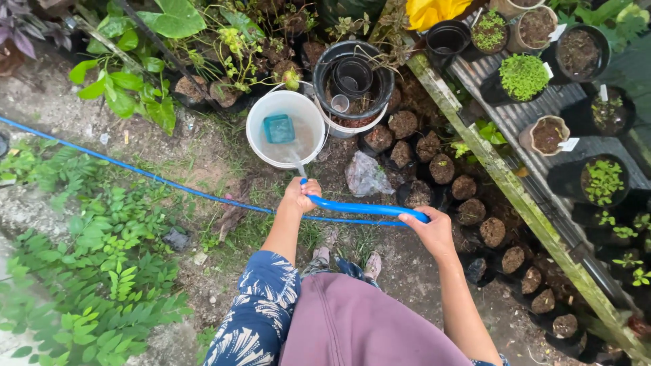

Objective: Watering several potted plants and seedlings in a garden area using a hose.

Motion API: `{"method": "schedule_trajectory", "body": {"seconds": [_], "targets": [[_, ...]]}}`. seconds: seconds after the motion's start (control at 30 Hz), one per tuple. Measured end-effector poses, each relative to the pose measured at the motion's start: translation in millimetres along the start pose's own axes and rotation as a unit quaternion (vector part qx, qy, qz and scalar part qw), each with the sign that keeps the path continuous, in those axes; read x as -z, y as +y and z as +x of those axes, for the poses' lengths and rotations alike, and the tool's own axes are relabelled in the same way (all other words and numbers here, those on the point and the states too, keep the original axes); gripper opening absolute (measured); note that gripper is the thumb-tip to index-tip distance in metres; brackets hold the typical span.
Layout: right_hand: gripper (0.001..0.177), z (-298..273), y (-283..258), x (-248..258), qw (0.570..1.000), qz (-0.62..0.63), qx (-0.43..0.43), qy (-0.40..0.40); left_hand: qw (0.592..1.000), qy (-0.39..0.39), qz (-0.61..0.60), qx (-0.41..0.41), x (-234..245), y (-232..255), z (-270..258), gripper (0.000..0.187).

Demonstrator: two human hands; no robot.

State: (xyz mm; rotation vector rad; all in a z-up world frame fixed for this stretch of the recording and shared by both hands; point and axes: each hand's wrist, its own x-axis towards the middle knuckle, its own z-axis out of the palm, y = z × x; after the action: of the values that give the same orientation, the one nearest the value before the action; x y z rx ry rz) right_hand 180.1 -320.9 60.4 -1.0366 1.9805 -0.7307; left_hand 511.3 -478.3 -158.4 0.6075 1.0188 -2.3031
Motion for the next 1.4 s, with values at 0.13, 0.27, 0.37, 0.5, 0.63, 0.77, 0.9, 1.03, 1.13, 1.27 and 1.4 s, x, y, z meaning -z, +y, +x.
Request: {"method": "schedule_trajectory", "body": {"seconds": [0.13, 0.27, 0.37, 0.5, 0.63, 0.77, 0.9, 1.03, 1.13, 1.27, 1.4], "targets": [[0.032, -4.8, 11.0, 9.8, 1.000, 0.011, -0.008, 0.008, 1.000, 0.000, 0.016, 0.013, -9.9, -12.3, 12.9, 0.024], [0.031, -10.9, 19.8, 14.6, 1.000, 0.011, -0.011, 0.008, 0.999, 0.021, 0.029, 0.004, -11.6, -22.5, 12.2, 0.028], [0.032, -15.9, 23.8, 13.7, 1.000, 0.000, -0.004, 0.003, 0.998, 0.033, 0.040, -0.020, -6.0, -22.9, 4.5, 0.032], [0.035, -20.2, 14.0, 7.3, 0.999, -0.048, -0.006, -0.018, 0.989, 0.071, 0.091, -0.090, -25.4, -9.1, -11.1, 0.037], [0.037, -35.1, 17.8, 8.2, 0.997, -0.060, -0.025, -0.027, 0.957, 0.121, 0.189, -0.182, -31.1, 35.6, 10.0, 0.031], [0.040, -38.7, 30.1, 11.6, 0.999, -0.008, -0.043, -0.002, 0.911, 0.102, 0.330, -0.224, -43.6, 81.5, 43.3, 0.015], [0.043, -38.4, 31.5, 12.0, 0.998, 0.012, -0.054, 0.034, 0.870, 0.110, 0.421, -0.233, -69.3, 75.2, 73.8, 0.017], [0.043, -30.7, 26.6, 2.9, 0.990, 0.033, -0.053, 0.124, 0.766, 0.193, 0.530, -0.307, -74.6, 61.8, 104.8, 0.027], [0.045, -14.2, 24.8, -8.1, 0.982, 0.039, -0.056, 0.176, 0.708, 0.181, 0.600, -0.325, -81.3, 5.9, 114.5, 0.033], [0.049, 11.9, 17.2, -32.7, 0.975, 0.036, -0.081, 0.205, 0.614, 0.073, 0.716, -0.325, -125.8, -150.5, 58.5, 0.032], [0.048, 37.9, 3.7, -64.9, 0.975, 0.027, -0.072, 0.207, 0.418, -0.046, 0.775, -0.471, -85.6, -199.9, 105.6, 0.051]]}}
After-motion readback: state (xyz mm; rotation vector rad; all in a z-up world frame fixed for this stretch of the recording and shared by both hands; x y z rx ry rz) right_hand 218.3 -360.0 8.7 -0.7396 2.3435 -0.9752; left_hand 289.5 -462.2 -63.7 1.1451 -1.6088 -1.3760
